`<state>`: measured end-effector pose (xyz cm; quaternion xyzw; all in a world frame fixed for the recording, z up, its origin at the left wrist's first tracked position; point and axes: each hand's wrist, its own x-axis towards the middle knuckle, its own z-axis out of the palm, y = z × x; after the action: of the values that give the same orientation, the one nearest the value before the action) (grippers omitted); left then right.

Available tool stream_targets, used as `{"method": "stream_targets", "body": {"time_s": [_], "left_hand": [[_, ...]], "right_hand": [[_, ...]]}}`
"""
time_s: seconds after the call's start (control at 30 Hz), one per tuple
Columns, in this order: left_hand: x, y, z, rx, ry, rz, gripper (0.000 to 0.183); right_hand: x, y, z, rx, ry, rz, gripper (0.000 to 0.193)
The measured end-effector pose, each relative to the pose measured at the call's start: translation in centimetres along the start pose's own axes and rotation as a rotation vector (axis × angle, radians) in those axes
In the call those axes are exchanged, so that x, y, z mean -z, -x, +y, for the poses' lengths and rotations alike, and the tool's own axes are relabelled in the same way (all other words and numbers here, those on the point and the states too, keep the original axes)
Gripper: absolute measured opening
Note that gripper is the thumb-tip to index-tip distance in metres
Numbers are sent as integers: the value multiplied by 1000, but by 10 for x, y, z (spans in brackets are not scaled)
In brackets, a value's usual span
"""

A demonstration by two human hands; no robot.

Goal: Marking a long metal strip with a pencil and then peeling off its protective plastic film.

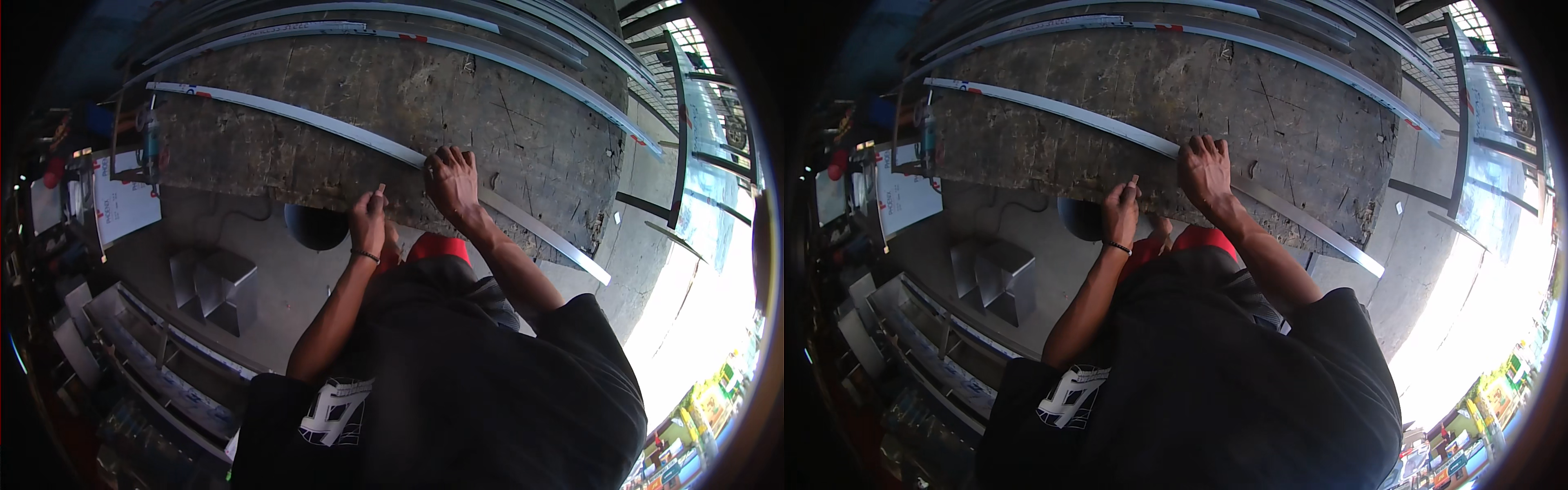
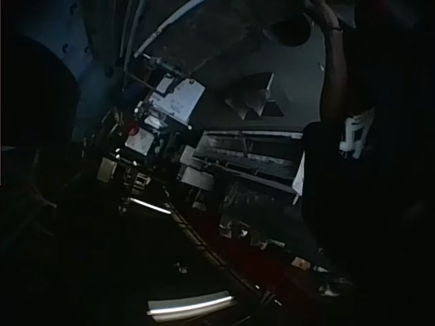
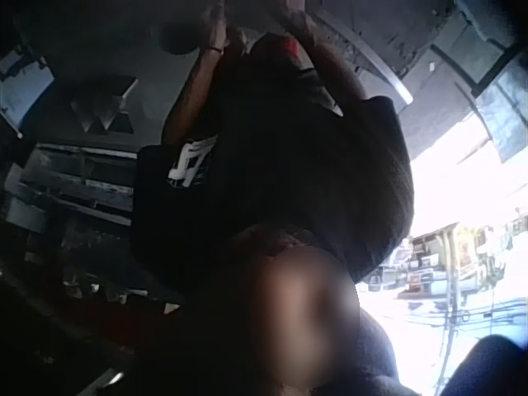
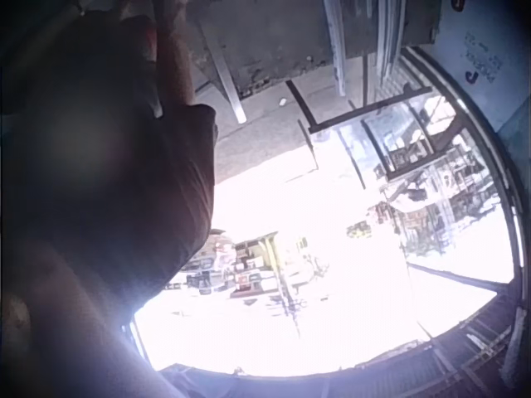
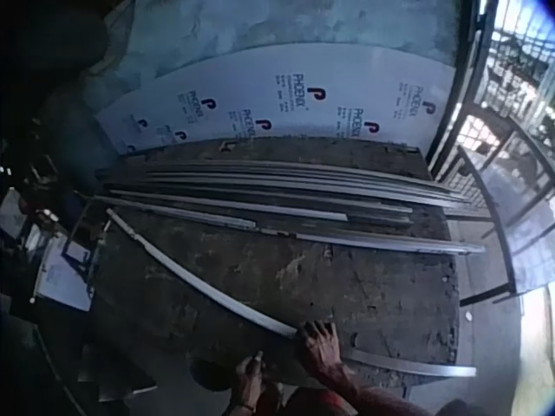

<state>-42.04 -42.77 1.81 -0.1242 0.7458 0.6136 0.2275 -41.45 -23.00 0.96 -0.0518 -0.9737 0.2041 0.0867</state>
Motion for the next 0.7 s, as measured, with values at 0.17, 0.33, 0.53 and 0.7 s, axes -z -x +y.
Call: {"method": "stream_targets", "body": {"time_s": [0.17, 0.33, 0.53, 0.7], "left_hand": [[7, 12, 17, 119, 82, -64, 31], [11, 6, 4, 69, 80, -59, 35], [9, -1, -7, -9, 46, -44, 29], [7, -1, -5, -16, -18, -65, 35]], "right_hand": [[0, -5, 1, 21, 67, -73, 9], [-3, -11, -4, 144, 149, -97, 14], [0, -6, 8, 121, 58, -99, 17], [4, 2, 10, 112, -50, 8, 15]]}}
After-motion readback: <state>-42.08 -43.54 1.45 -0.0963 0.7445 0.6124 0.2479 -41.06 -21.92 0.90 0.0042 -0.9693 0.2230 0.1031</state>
